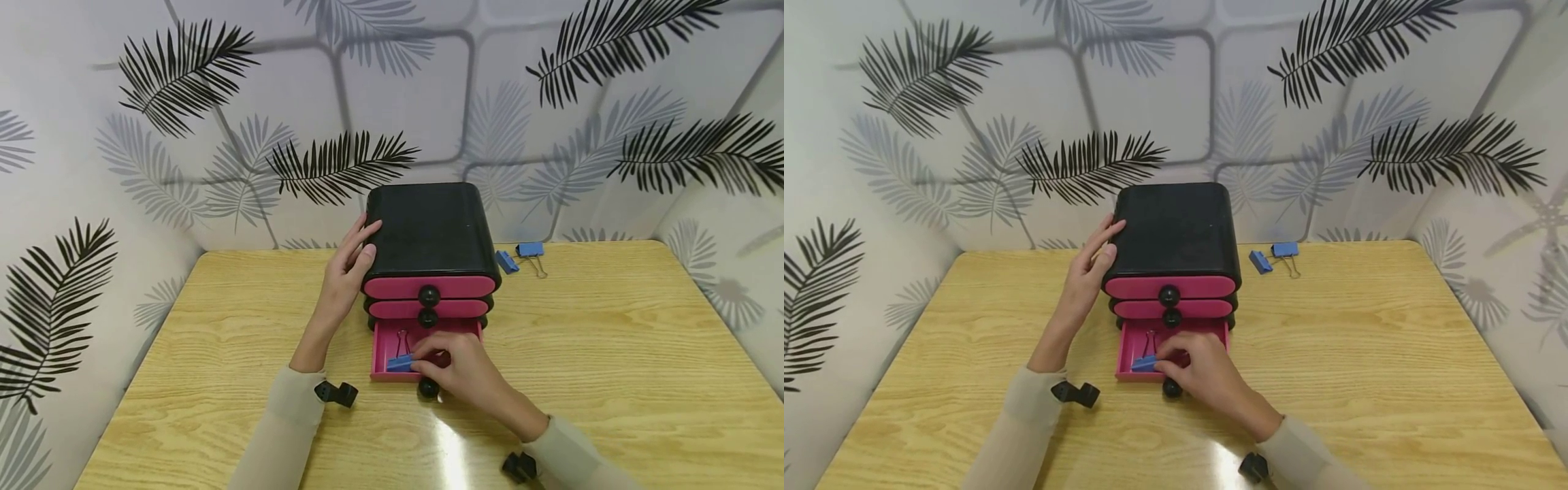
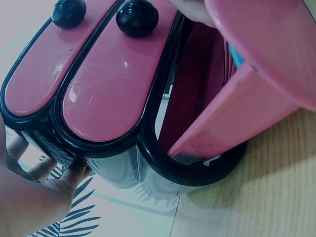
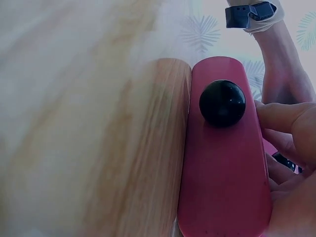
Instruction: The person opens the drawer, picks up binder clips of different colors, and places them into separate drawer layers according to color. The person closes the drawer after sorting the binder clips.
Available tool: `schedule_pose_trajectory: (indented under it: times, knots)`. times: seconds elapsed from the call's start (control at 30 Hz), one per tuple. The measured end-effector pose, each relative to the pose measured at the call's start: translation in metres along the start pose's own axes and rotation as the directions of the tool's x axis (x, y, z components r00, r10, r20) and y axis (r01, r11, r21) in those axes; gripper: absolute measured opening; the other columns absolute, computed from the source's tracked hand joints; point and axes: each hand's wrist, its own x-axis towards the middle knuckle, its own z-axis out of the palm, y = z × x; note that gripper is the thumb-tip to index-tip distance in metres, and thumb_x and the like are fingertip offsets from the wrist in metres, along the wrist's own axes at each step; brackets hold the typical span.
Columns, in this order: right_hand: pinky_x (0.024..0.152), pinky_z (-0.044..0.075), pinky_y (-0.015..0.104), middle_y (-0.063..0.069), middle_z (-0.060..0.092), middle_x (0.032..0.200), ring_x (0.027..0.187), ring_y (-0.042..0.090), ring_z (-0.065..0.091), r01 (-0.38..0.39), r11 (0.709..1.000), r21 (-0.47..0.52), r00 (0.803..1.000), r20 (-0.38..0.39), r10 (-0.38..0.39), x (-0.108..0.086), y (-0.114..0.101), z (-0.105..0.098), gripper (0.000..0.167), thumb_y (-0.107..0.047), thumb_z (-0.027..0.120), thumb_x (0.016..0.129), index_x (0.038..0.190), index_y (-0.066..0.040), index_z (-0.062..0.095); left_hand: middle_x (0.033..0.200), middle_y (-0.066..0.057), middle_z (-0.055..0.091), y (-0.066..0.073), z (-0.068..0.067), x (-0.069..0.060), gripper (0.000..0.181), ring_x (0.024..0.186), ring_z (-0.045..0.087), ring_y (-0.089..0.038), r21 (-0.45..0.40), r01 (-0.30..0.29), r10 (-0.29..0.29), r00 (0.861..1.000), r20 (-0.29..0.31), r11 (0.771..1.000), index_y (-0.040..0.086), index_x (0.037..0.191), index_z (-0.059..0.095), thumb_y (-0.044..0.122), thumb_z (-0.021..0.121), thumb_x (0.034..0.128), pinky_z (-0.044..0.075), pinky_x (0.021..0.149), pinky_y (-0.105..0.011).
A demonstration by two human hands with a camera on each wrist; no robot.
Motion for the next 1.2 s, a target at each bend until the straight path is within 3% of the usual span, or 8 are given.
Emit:
schedule_pose_trajectory:
  times: [0.23, 0.43, 0.6, 1.0, 1.2]
  knots:
    - [0.073, 0.059, 0.03, -0.002, 0.077, 0.101, 0.093, 0.012, 0.072, -0.019, 1.0, 0.014, 0.999, 0.046, 0.018, 0.002, 0.0, -0.001, 0.006, -0.01, 0.078, 0.091, 0.094, -0.013, 0.083, 0.166, -0.021, 0.025, 0.002, 0.0, 0.0, 0.046, 0.148, 0.036, -0.034, 0.004, -0.003, 0.003, 1.0, 0.0, 1.0, -0.004, 0.15, 0.049, 0.009, 0.047, 0.1057, 0.034, 0.115, -0.054]
    - [0.079, 0.057, 0.027, -0.002, 0.077, 0.101, 0.093, 0.01, 0.071, -0.049, 0.998, 0.034, 0.987, 0.158, 0.043, 0.006, -0.001, -0.005, 0.011, -0.011, 0.073, 0.096, 0.101, -0.01, 0.083, 0.166, -0.021, 0.025, 0.001, 0.0, 0.001, 0.046, 0.147, 0.037, -0.035, 0.002, 0.006, -0.006, 1.0, -0.005, 1.0, -0.004, 0.149, 0.05, 0.009, 0.047, 0.1055, 0.035, 0.115, -0.055]
    - [0.077, 0.056, 0.026, -0.004, 0.077, 0.101, 0.09, 0.007, 0.069, -0.068, 0.997, 0.048, 0.976, 0.211, 0.057, 0.008, 0.001, -0.007, 0.014, -0.011, 0.071, 0.097, 0.105, -0.01, 0.082, 0.166, -0.02, 0.025, 0.001, 0.0, 0.001, 0.046, 0.148, 0.038, -0.033, 0.003, 0.011, -0.011, 1.0, -0.002, 1.0, -0.003, 0.15, 0.049, 0.009, 0.047, 0.1058, 0.035, 0.115, -0.054]
    - [0.085, 0.057, 0.036, -0.002, 0.076, 0.106, 0.096, 0.007, 0.069, -0.037, 0.997, 0.072, 0.98, 0.199, 0.022, 0.004, 0.003, -0.012, 0.016, -0.013, 0.069, 0.099, 0.111, -0.011, 0.079, 0.166, -0.021, 0.025, 0.001, 0.0, 0.001, 0.045, 0.15, 0.032, -0.034, -0.003, 0.001, -0.001, 1.0, -0.002, 1.0, -0.004, 0.149, 0.049, 0.009, 0.046, 0.1061, 0.033, 0.116, -0.055]
    - [0.08, 0.059, 0.031, 0.002, 0.076, 0.107, 0.096, 0.01, 0.07, -0.036, 0.993, 0.11, 0.983, 0.185, 0.015, -0.001, -0.002, -0.02, 0.018, -0.01, 0.07, 0.098, 0.113, -0.009, 0.078, 0.166, -0.022, 0.025, 0.002, 0.0, 0.001, 0.046, 0.149, 0.034, -0.035, 0.005, 0.002, -0.002, 1.0, -0.003, 1.0, -0.005, 0.149, 0.049, 0.008, 0.046, 0.1056, 0.033, 0.116, -0.055]
